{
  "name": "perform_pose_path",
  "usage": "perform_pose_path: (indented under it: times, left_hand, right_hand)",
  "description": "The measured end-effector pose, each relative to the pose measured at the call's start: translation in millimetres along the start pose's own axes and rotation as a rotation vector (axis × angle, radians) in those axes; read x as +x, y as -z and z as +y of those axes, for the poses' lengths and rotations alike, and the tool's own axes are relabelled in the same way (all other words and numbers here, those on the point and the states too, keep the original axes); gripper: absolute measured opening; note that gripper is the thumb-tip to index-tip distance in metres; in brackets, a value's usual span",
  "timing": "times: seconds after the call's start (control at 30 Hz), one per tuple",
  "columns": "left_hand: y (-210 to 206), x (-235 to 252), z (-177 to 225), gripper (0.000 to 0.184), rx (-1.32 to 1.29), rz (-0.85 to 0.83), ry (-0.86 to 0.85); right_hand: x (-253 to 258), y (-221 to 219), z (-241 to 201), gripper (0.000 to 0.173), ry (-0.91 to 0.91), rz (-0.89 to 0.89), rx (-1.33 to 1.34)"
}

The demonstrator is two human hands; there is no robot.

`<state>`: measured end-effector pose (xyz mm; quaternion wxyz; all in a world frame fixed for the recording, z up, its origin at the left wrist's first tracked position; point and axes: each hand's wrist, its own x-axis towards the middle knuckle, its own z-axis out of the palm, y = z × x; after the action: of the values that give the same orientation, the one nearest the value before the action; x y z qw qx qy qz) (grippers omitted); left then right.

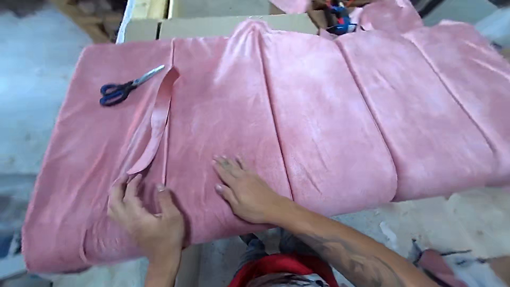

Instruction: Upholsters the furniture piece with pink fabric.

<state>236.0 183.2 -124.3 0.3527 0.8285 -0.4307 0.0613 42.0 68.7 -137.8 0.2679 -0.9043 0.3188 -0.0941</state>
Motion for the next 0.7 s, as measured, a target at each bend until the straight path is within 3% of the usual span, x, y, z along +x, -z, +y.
perform_pose_path:
  times: [0.1, 0.2, 0.27, 0.37, 0.43, 0.5, 0.53, 0.6, 0.7]
  left_hand:
    - [-11.7, 47.5, 45.5, 0.061, 0.129, -0.204, -0.253]
    - [-60.6, 86.9, 86.0, 0.055, 0.095, -0.496, -0.401]
    - [-116.7, 108.0, 117.5, 0.051, -0.041, -0.692, -0.599]
    - [-212.9, 144.2, 146.7, 0.06, -0.056, -0.855, -0.909]
    - [-239.1, 177.6, 139.0, 0.066, 0.075, -0.828, -0.867]
    - [-237.2, 214.9, 108.6, 0.065, 0.166, -0.757, -0.717]
    - [-233.5, 230.9, 92.5, 0.065, 0.21, -0.72, -0.636]
    - [-237.2, 251.8, 74.7, 0.068, 0.275, -0.656, -0.514]
    - [-251.5, 266.1, 67.8, 0.066, 0.216, -0.672, -0.491]
  right_hand:
    - [-40.4, 11.9, 32.0, 0.073, -0.306, 0.259, -0.257]
    - [-28.4, -6.7, 38.6, 0.087, -0.476, 0.188, -0.336]
    - [-0.2, -14.3, 20.1, 0.083, -0.449, 0.106, -0.241]
    - [35.6, -8.7, 12.5, 0.074, -0.179, 0.014, -0.102]
    - [38.8, 9.3, 18.9, 0.08, -0.06, -0.091, 0.037]
    - [24.3, 25.9, 35.5, 0.081, -0.197, 0.007, 0.105]
    - [19.1, 28.4, 49.2, 0.081, -0.303, 0.119, 0.049]
    - [33.3, 25.0, 71.6, 0.085, -0.399, 0.161, -0.058]
    - [101.1, 1.7, 60.2, 0.075, -0.183, 0.096, 0.013]
